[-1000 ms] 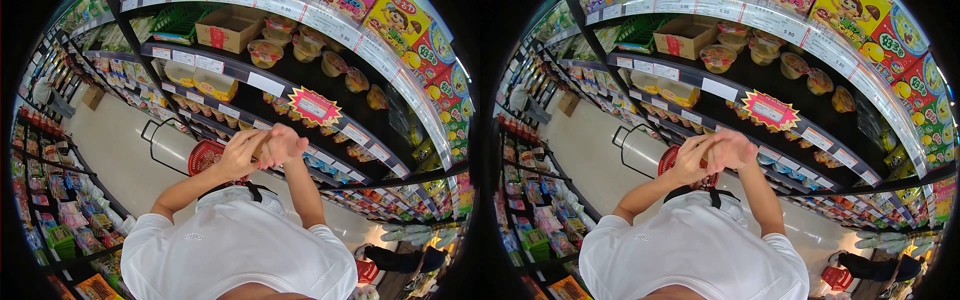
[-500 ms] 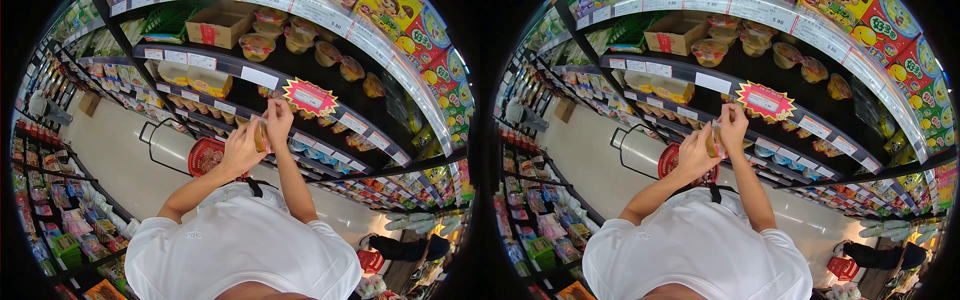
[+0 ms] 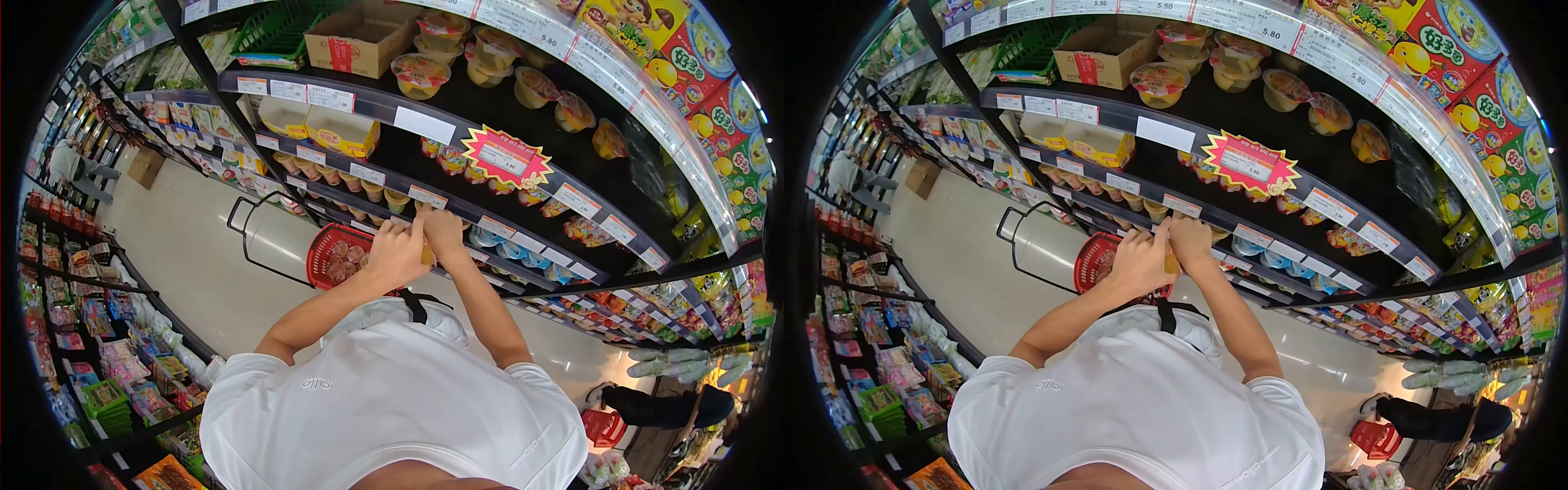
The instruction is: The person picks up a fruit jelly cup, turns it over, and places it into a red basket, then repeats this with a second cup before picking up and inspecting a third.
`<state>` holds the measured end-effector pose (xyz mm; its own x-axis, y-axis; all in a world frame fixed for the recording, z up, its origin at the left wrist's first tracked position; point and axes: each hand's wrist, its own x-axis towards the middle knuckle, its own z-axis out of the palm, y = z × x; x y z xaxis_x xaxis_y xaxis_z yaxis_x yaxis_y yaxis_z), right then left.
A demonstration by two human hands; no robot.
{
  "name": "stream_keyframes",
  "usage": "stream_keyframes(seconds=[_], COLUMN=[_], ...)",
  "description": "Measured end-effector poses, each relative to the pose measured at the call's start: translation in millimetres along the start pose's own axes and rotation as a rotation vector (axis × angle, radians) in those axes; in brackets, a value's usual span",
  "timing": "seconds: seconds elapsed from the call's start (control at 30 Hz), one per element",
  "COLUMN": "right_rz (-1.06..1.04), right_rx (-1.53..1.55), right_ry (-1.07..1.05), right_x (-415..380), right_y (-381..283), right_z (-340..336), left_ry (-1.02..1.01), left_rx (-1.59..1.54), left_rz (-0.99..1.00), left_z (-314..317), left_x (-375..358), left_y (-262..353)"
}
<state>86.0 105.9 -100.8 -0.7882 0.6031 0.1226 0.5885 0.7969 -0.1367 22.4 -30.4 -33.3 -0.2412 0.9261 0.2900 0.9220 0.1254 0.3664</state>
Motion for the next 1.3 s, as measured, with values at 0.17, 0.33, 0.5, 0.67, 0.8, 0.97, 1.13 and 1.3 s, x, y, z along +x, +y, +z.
stream_keyframes(seconds=[0.17, 0.33, 0.5, 0.67, 0.8, 0.97, 1.13, 1.3], right_rz=[-0.258, -0.289, -0.305, -0.230, -0.191, -0.155, -0.124, -0.137], right_rx=[-0.155, -0.082, -0.266, -0.305, -0.265, -0.297, -0.260, -0.265], right_ry=[-0.315, -0.496, -0.605, -0.548, -0.354, -0.191, -0.167, -0.154], right_x=[-21, -26, -11, 4, 2, 1, -2, -8], right_y=[8, -1, 2, -4, -5, -12, -11, -8], right_z=[21, 6, -7, -37, -35, -33, -36, -32], left_ry=[-0.036, -0.137, -0.044, 0.045, 0.068, 0.127, 0.118, 0.085], left_rx=[0.087, 0.056, 0.019, -0.004, -0.021, -0.070, -0.069, -0.089], left_rz=[0.148, 0.184, 0.186, 0.161, 0.147, 0.079, 0.068, 0.034], left_z=[-1, -1, 1, 4, 4, -4, -5, -3], left_x=[5, 0, -5, -7, -7, 1, 6, 10], left_y=[-16, -18, -14, -7, -5, -10, -13, -17])
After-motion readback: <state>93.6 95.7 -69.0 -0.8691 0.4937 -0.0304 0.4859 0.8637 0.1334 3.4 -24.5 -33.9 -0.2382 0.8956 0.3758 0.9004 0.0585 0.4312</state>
